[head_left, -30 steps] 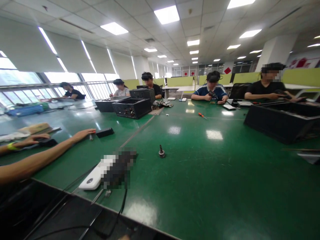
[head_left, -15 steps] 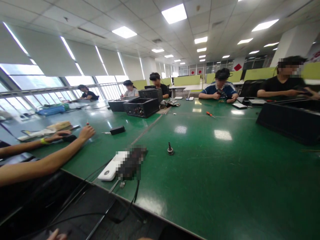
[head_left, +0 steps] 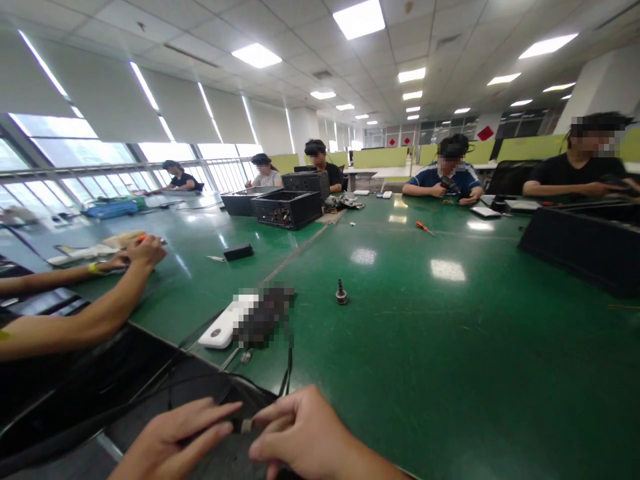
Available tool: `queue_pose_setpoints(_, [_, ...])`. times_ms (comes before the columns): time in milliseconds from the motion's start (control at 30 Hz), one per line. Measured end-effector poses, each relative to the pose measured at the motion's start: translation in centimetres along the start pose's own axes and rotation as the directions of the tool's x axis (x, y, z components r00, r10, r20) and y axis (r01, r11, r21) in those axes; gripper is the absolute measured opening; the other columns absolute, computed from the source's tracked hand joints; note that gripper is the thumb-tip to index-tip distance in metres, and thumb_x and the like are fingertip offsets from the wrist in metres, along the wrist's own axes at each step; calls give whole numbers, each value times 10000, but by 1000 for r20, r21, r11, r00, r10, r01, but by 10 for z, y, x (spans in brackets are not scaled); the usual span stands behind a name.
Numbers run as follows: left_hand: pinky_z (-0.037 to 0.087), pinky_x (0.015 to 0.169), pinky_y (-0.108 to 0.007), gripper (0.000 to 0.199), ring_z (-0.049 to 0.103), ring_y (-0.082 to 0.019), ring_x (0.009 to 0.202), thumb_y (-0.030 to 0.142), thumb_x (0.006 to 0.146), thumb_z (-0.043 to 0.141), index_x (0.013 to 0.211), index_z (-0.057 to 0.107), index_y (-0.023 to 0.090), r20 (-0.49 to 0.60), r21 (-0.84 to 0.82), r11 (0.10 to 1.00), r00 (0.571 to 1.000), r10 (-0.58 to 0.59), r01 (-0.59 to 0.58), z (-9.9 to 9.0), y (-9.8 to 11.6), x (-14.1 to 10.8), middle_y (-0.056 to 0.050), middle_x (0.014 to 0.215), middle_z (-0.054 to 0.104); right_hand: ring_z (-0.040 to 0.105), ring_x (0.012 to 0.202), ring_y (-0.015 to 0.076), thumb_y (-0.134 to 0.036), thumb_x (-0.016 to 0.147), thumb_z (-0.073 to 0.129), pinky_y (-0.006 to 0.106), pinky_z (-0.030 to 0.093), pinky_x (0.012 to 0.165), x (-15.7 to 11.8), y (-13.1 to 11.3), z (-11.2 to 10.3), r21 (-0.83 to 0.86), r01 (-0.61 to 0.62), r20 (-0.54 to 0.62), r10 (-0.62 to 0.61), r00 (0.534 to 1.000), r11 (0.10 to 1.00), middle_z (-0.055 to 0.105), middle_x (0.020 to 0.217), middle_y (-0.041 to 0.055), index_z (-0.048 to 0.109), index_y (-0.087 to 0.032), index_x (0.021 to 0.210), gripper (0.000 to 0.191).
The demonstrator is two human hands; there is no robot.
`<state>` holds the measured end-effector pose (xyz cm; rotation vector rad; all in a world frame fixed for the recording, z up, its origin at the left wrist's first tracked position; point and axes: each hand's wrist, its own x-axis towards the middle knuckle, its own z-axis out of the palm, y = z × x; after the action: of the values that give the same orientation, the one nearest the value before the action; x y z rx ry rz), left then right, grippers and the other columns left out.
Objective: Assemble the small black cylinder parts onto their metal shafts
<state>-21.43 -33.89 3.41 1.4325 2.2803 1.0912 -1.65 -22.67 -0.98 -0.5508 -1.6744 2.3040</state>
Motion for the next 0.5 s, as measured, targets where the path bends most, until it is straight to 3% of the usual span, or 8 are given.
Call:
queue_pose_setpoints(33, [594, 690, -345, 280, 705, -321, 846, 513, 507, 821, 706, 799, 317, -48, -25, 999, 998, -43, 42, -8, 2, 6, -50, 809, 778, 542, 456, 92, -294, 652, 773, 181, 383, 442, -2, -2, -1, 25, 18, -19, -17, 1000, 1000, 655, 657, -7, 721, -146, 1051, 429])
queue_pose_setpoints(100, [550, 562, -293, 368, 673, -263, 720, 543, 510, 830, 737, 792, 255, -192, -249, 962, 968, -161, 111, -14, 11, 15, -59, 731, 749, 533, 444, 88, -249, 650, 763, 177, 375, 435, -6, -6, 0, 13, 68, -103, -66, 992, 998, 637, 639, -21, 699, -148, 988, 358])
queue_pose_setpoints(167, [452, 465, -225, 437, 559, -155, 546, 529, 515, 860, 780, 768, 195, -212, -576, 812, 943, -258, 92, -5, 27, 21, -35, 624, 674, 529, 444, 87, -209, 651, 752, 168, 361, 431, -10, -8, 3, -31, 96, -171, -100, 980, 995, 596, 592, -42, 653, -154, 861, 238])
queue_pose_setpoints(233, [384, 446, -189, 434, 443, -83, 485, 471, 515, 894, 785, 738, 168, -152, -788, 615, 955, -253, 37, 11, 44, 27, 0, 584, 600, 523, 452, 84, -176, 648, 746, 156, 339, 424, -11, -8, 4, -75, 118, -199, -131, 971, 990, 555, 555, -57, 602, -164, 767, 187])
queue_pose_setpoints(333, [405, 493, -199, 359, 420, -66, 508, 388, 553, 902, 757, 715, 160, -79, -879, 476, 981, -178, 16, 33, 65, 34, 16, 598, 547, 502, 450, 80, -152, 640, 747, 155, 314, 410, -10, -5, 3, -95, 123, -194, -139, 971, 988, 532, 541, -63, 580, -171, 728, 190])
queue_pose_setpoints(500, [409, 505, -210, 347, 425, -70, 528, 368, 564, 897, 789, 717, 176, -38, -904, 425, 983, -178, 42, 45, 70, 41, 8, 651, 565, 505, 479, 86, -152, 644, 749, 167, 320, 435, -10, 4, -1, -116, 135, -194, -156, 968, 984, 532, 560, -60, 592, -175, 739, 186])
